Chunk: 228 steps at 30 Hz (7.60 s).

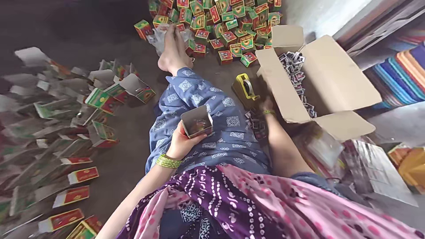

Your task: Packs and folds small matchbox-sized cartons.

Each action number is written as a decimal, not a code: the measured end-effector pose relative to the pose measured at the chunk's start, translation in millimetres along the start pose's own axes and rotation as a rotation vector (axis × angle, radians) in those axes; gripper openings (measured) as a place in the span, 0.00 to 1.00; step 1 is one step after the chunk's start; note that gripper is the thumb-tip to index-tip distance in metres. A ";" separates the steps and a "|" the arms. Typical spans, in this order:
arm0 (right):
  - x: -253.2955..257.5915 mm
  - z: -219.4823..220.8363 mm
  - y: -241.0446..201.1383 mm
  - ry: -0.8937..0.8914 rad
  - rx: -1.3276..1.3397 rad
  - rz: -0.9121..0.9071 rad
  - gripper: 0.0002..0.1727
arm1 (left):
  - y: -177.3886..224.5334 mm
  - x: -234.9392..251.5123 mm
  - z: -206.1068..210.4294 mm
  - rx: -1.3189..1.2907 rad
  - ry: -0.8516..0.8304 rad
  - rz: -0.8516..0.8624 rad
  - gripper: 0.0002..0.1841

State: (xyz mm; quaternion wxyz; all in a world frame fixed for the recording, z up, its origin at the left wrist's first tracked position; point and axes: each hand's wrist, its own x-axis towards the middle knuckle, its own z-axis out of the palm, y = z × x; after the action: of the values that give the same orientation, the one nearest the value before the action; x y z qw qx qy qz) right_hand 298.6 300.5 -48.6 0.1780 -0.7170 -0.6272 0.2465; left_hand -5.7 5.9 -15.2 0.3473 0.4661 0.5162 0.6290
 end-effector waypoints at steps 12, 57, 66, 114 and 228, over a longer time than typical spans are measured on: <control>-12.5 40.5 -12.0 -0.100 0.059 -0.110 0.35 | 1.4 -0.8 3.2 -0.019 0.012 -0.005 0.47; -251.2 3.7 -155.1 -0.105 0.006 -1.356 0.15 | 6.9 -4.5 -4.9 0.271 0.023 0.011 0.34; -204.1 15.8 -143.2 -0.550 0.627 -1.018 0.37 | 3.8 -7.7 -3.6 -0.036 0.073 0.190 0.62; -209.6 -14.9 -139.9 -0.537 0.211 -1.355 0.17 | 3.6 -11.1 -4.6 -0.106 -0.104 0.088 0.40; -218.8 -15.5 -142.5 -0.282 0.147 -1.515 0.10 | 4.9 -2.6 -13.7 -0.017 -0.346 -0.029 0.48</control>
State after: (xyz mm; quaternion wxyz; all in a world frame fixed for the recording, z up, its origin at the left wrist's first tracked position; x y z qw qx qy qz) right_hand 171.9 106.7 73.0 0.2638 -0.0405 -0.9453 0.1875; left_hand -17.6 -2.1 -11.5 0.4441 0.5569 0.4499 0.5387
